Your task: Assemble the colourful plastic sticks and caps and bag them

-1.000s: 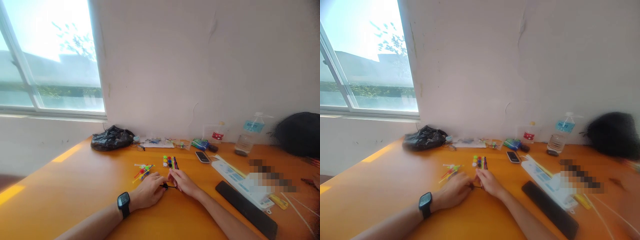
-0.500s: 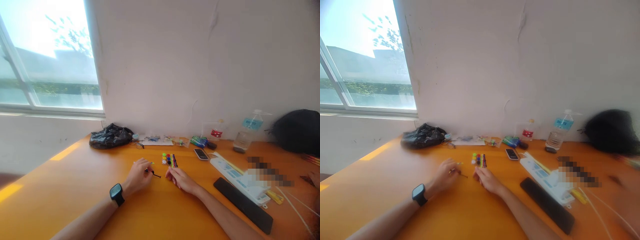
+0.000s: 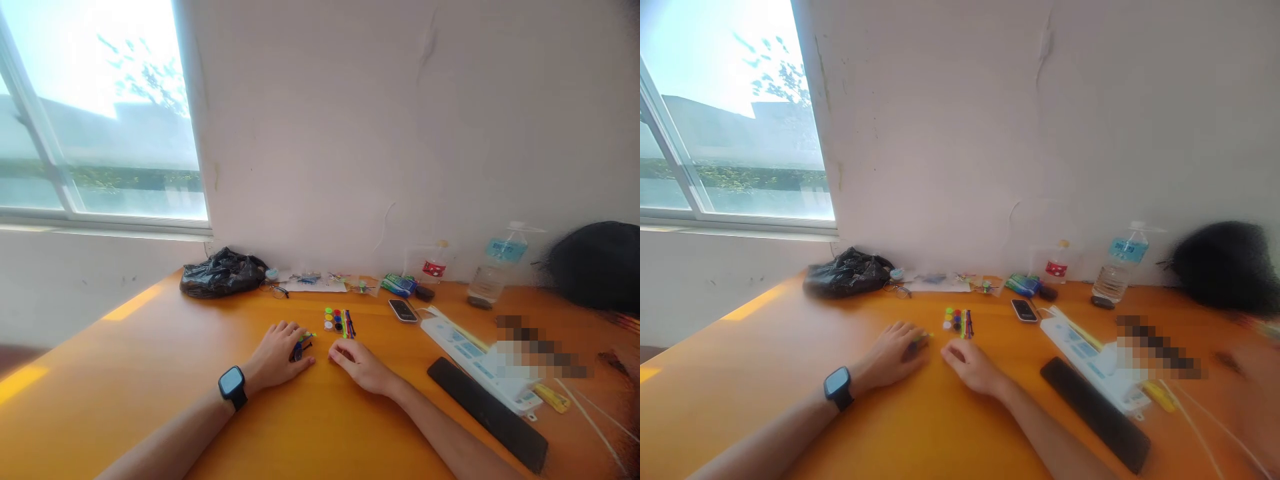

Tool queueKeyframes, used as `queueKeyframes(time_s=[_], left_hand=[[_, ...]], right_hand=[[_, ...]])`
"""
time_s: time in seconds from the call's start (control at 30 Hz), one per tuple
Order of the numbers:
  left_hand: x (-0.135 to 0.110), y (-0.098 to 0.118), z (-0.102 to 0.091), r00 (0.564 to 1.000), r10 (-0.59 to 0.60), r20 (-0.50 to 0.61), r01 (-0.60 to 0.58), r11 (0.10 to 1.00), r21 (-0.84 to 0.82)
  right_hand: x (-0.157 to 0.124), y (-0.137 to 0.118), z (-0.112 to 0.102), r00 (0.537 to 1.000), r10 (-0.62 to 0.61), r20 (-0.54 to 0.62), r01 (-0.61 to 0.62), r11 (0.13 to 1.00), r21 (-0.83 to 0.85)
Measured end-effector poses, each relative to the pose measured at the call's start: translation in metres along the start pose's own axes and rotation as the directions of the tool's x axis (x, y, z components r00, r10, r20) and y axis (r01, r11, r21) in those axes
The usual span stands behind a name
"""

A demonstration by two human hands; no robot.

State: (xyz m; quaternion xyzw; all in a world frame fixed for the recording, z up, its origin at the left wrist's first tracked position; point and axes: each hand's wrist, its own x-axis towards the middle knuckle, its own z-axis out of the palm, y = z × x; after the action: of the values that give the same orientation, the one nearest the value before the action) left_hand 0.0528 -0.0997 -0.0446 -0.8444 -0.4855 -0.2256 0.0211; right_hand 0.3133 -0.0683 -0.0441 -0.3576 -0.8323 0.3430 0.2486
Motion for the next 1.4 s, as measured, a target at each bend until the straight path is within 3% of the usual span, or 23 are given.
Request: queueKeyframes(time_s=[0.23, 0.4, 0.67, 0.77, 1.0, 1.23, 1.4], left_hand=[[0.002, 0.019, 0.003, 0.973, 0.208, 0.101, -0.224, 0.957, 0.185], [0.003, 0.018, 0.001, 0.914, 0.380, 0.143, -0.405, 0.874, 0.268], [0.018, 0.018, 0.000, 0.850, 0.482, 0.213, -0.522, 0.824, 0.219], [0.021, 0.019, 0.000, 0.864, 0.461, 0.200, -0.489, 0.865, 0.118], [0.015, 0.006, -0.007, 0.962, 0.272, 0.025, -0.264, 0.950, -0.166], [0.017, -0.023, -0.004, 0.989, 0.150, -0.015, -0.147, 0.942, -0.301], [0.016, -0.017, -0.006, 0.988, 0.150, 0.039, -0.118, 0.892, -0.436]], right_hand=[[-0.002, 0.003, 0.007, 0.999, 0.005, -0.051, -0.009, 0.997, -0.075], [-0.006, 0.000, 0.012, 0.994, 0.011, -0.109, -0.013, 1.000, -0.024], [-0.007, -0.003, 0.014, 0.989, 0.026, -0.146, -0.033, 0.998, -0.048], [-0.007, -0.005, 0.012, 0.990, 0.039, -0.136, -0.048, 0.997, -0.066], [-0.006, -0.004, 0.010, 0.996, 0.020, -0.091, -0.026, 0.998, -0.065], [-0.008, -0.002, 0.007, 0.998, -0.004, -0.056, -0.002, 0.995, -0.100], [-0.009, -0.005, 0.005, 0.996, -0.089, -0.012, 0.086, 0.982, -0.168]])
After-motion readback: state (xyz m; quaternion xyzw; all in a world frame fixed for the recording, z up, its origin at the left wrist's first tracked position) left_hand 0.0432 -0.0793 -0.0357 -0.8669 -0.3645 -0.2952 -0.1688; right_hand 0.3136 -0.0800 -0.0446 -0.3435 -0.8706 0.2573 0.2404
